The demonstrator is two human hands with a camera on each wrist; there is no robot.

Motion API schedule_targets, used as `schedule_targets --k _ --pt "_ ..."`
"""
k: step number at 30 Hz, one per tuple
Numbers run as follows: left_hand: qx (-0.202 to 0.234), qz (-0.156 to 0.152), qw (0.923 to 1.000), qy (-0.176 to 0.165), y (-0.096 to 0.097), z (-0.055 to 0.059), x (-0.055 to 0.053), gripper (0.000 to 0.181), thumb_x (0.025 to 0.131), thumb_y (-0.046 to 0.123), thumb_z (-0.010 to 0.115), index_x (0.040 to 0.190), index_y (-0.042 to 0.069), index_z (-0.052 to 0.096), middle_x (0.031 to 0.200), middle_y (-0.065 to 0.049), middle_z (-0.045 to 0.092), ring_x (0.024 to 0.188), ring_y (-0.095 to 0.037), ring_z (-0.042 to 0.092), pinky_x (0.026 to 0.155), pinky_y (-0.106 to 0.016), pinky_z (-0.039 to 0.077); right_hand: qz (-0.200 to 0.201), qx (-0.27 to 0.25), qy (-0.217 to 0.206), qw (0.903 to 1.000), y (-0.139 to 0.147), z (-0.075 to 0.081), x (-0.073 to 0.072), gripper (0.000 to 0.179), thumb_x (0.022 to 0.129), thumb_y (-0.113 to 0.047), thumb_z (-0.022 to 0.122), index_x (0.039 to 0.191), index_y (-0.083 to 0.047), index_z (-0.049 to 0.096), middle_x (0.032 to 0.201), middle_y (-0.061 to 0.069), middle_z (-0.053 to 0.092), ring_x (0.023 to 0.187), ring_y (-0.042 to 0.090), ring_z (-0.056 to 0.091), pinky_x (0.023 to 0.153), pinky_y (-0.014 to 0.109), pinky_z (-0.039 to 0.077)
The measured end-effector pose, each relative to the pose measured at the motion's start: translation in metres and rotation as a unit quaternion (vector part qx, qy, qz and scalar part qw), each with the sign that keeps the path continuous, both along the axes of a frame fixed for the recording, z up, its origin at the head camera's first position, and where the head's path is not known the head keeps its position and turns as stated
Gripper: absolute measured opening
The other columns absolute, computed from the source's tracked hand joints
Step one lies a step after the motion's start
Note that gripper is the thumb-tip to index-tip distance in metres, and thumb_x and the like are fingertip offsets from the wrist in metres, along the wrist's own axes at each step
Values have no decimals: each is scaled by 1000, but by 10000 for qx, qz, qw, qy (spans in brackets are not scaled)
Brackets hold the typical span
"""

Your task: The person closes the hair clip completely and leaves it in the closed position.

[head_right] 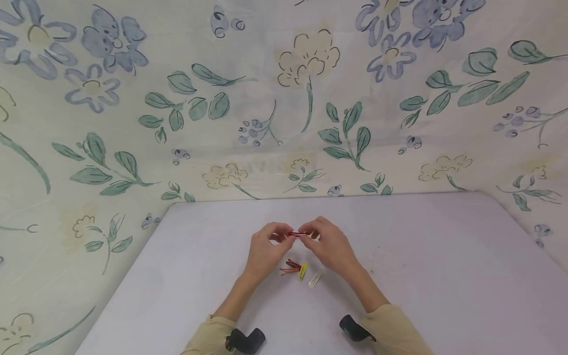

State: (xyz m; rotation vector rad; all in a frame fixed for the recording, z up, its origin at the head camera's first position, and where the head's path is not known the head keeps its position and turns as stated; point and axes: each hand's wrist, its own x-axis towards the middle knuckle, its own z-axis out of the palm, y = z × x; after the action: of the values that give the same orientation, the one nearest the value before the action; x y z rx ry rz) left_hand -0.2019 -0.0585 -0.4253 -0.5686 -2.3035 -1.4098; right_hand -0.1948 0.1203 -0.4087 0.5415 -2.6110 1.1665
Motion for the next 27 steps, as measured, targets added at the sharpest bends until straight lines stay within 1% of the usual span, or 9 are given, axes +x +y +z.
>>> schedule_targets --k 2,6,9,13,16,22,27 --pt "23 50 10000 -21 0 -1 0 9 84 7 74 92 7 71 86 -3 68 80 -18 62 71 -34 55 -44 56 110 9999 -1 0 1 17 88 -12 73 105 -9 72 98 1 65 89 17 61 79 36 55" --pt "18 109 9999 57 0 -2 0 9 83 7 75 91 8 70 86 -3 67 80 -17 61 71 -32 54 -182 35 379 9991 -3 -5 2 16 87 -12 75 102 -10 73 97 1 64 88 18 60 78 39 55" --pt "20 129 9999 102 0 -3 -1 9 83 7 75 90 7 70 85 -3 68 80 -17 61 71 -31 54 -343 -1 609 9976 -5 -9 3 16 85 -13 77 101 -10 73 96 1 64 88 18 60 77 39 55" --pt "24 137 9998 121 0 -3 0 8 83 6 75 89 7 69 85 -3 67 80 -17 61 71 -30 53 -554 -70 792 9953 -6 -15 4 17 84 -14 79 100 -10 72 96 2 64 87 18 59 76 38 56" --pt "41 144 9998 140 1 -2 1 7 83 6 75 88 7 69 85 -4 67 80 -20 61 71 -32 53 -668 -110 851 9941 -6 -17 4 17 84 -14 79 100 -10 72 97 3 64 88 18 59 76 37 56" --pt "124 172 9997 135 3 0 2 7 82 6 75 86 7 69 83 -4 66 79 -23 61 71 -40 53 -884 -82 880 9922 -8 -20 4 17 85 -15 78 100 -10 70 96 3 64 89 19 61 76 37 55" --pt "215 230 9991 292 4 -1 0 6 81 6 75 84 7 69 81 -4 65 77 -23 61 69 -43 53 -1039 -230 953 9898 -11 -17 7 16 86 -15 77 98 -9 68 94 4 65 87 20 63 75 37 55"
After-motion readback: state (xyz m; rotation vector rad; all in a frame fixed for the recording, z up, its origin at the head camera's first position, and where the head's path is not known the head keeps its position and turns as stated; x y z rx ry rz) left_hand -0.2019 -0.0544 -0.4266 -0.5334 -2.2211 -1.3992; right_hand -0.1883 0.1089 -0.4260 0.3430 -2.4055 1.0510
